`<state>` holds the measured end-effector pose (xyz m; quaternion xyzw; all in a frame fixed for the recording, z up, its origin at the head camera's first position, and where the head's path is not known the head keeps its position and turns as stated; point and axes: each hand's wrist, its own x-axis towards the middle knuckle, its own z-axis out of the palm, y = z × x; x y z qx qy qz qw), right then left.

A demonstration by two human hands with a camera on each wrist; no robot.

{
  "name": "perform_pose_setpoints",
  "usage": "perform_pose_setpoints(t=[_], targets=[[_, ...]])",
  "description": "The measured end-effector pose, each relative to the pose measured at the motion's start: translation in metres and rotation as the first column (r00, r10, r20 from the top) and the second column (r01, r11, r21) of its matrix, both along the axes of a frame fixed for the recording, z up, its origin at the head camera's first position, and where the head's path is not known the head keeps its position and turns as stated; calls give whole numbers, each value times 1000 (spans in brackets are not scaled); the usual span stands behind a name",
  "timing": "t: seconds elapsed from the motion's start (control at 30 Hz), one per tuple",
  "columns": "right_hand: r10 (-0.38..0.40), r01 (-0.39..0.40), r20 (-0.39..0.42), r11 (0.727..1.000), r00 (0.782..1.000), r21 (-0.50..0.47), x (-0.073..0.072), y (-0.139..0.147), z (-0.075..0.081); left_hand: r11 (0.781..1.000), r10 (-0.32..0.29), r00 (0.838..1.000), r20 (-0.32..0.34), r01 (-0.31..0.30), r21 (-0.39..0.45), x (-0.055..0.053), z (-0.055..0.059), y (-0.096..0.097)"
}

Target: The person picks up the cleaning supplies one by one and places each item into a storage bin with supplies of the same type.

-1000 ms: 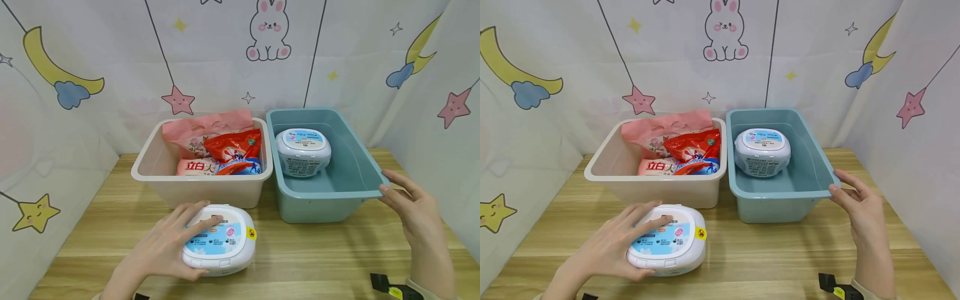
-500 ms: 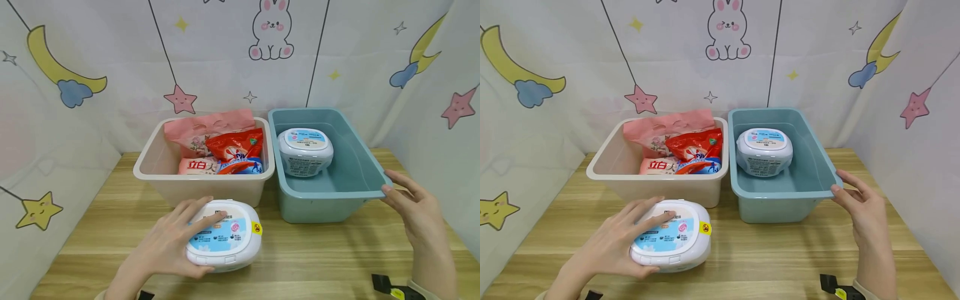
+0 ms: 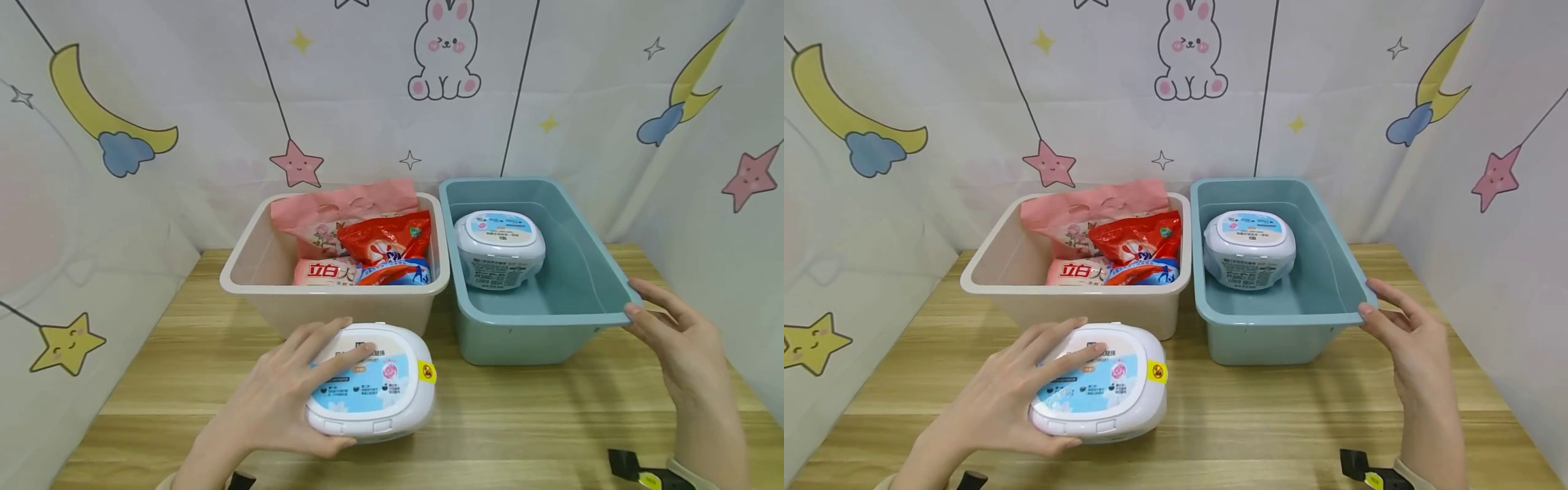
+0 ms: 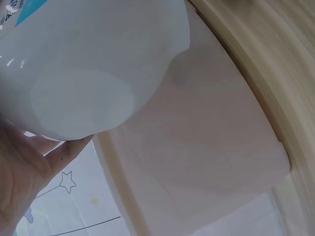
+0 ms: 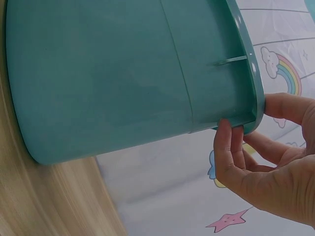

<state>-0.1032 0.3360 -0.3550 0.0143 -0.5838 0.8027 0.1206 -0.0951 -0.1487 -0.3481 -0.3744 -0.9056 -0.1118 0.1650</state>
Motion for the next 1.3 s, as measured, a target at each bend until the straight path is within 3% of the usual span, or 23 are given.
perform_pose_setpoints(t=[0.7,1.3], targets=[[0,0,-11,1000,1000,-15,-1,-1,-1,1000,-7,998,-55,9,27,3,7,7],[-8,8,-16,1000,1000,-13,-1,0,-1,999,-13,998,-60,15,35,5,18,11]])
